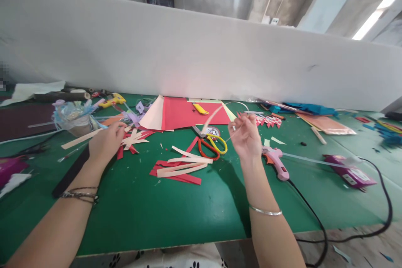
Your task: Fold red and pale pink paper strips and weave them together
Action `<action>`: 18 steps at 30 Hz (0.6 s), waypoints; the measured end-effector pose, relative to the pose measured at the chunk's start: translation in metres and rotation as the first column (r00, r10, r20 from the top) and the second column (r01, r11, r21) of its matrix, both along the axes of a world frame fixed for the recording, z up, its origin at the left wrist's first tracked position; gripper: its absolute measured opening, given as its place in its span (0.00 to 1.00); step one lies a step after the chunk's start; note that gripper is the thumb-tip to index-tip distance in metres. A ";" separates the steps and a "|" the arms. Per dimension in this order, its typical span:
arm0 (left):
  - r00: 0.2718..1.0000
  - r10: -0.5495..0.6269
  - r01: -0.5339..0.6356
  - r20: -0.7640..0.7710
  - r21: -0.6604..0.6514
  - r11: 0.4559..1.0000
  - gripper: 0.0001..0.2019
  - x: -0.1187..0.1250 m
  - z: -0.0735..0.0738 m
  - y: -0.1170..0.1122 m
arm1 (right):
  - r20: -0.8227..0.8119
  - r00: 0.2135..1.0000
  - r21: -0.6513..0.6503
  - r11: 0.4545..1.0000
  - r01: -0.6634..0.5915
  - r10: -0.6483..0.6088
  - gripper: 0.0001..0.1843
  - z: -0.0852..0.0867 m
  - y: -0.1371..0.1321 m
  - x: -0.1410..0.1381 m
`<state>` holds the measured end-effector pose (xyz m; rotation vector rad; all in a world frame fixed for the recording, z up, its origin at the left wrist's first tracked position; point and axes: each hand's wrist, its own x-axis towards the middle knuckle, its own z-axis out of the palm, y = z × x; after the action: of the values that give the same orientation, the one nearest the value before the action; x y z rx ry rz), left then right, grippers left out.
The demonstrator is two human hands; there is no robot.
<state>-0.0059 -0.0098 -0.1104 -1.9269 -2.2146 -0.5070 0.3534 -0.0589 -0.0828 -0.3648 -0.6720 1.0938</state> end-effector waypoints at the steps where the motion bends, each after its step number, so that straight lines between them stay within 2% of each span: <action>1: 1.000 0.018 -0.018 0.004 -0.003 1.000 0.17 -0.002 0.000 0.000 | -0.029 1.000 0.017 1.000 0.005 -0.005 0.10 0.000 0.001 0.005; 4: 0.998 -0.052 0.053 -0.043 0.033 0.998 0.18 -0.004 -0.002 0.000 | -0.071 0.996 0.046 0.997 -0.054 0.058 0.11 -0.002 0.002 0.010; 6: 0.992 -0.104 0.112 -0.068 0.126 0.986 0.19 -0.001 -0.002 -0.001 | -0.036 0.994 0.042 0.994 -0.104 0.105 0.11 -0.004 0.002 0.006; 9: 0.995 -0.092 0.070 0.046 0.350 0.934 0.22 0.003 -0.002 -0.002 | 0.082 0.988 0.031 0.991 -0.132 0.129 0.10 -0.008 0.000 -0.005; 11: 0.983 -0.132 0.062 0.125 0.452 0.890 0.22 0.005 0.000 -0.002 | 0.150 0.979 0.018 0.990 -0.142 0.137 0.10 -0.010 -0.001 -0.012; 15: 0.953 -0.254 0.136 0.166 0.515 0.846 0.22 0.006 0.006 -0.004 | 0.219 0.952 -0.022 0.977 -0.213 0.212 0.12 -0.013 -0.003 -0.024; 18: 0.949 -0.259 0.126 0.179 0.539 0.833 0.22 0.009 0.011 -0.007 | 0.244 0.933 -0.040 0.964 -0.262 0.263 0.13 -0.015 -0.005 -0.031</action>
<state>0.0027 -0.0169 -0.0997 -1.8578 -1.7361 -1.2956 0.3221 -0.0635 -0.0973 -0.4304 -0.9596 1.3178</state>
